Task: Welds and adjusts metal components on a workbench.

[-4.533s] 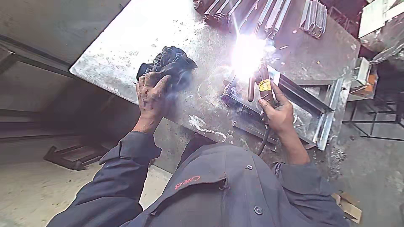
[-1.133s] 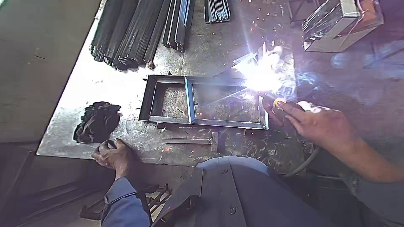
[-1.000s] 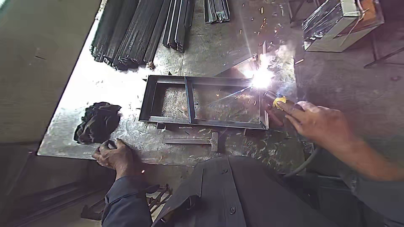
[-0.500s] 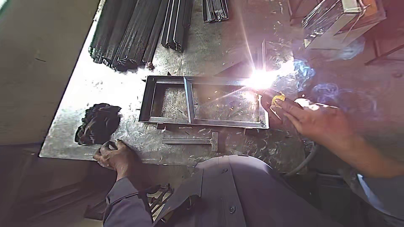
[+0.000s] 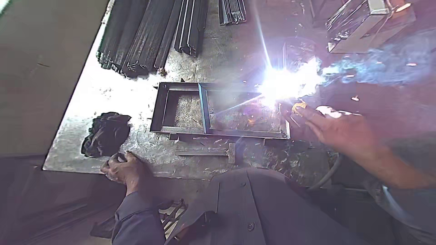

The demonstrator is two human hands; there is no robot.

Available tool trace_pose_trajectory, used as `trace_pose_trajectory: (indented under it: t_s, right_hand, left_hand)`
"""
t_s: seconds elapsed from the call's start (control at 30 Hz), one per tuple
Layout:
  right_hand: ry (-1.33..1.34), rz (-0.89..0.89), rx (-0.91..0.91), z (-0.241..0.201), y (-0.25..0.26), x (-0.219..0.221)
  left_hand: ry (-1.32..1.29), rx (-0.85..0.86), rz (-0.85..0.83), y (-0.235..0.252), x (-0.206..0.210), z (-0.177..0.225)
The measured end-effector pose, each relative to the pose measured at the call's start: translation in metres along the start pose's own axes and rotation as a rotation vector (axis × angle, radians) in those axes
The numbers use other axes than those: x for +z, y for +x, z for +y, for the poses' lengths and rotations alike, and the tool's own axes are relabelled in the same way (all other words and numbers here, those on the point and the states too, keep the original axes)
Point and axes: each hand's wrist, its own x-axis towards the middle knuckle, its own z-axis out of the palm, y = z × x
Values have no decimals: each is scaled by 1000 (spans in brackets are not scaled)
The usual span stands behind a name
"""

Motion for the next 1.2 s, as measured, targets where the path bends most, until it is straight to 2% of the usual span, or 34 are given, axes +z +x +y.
trace_pose_trajectory:
  t_s: [0.1, 0.2, 0.3, 0.37, 0.57, 0.73, 0.9, 1.2]
  right_hand:
    - [8, 14, -4, -2, -2, -5]
    - [90, 161, 51, -11, -6, -15]
    - [40, 12, 38, -1, -9, -13]
    - [50, -18, 59, 1, -8, -9]
    - [38, 18, 44, 1, -4, -6]
    - [-2, -32, 66, 1, -2, -2]
    - [-36, 41, 13, -1, -1, -1]
    - [13, -15, 51, -4, 2, -8]
  left_hand:
    - [-2, 10, -5, -1, 1, -1]
    - [6, -22, -9, -10, -6, 11]
    - [15, 8, -11, -10, -7, 9]
    - [-1, 22, -13, -9, -7, 9]
    - [13, 5, 2, -3, 1, 2]
    - [33, -6, -6, -4, -1, 5]
    - [19, -6, -12, -5, -4, 7]
    - [36, 1, 2, -5, -2, 7]
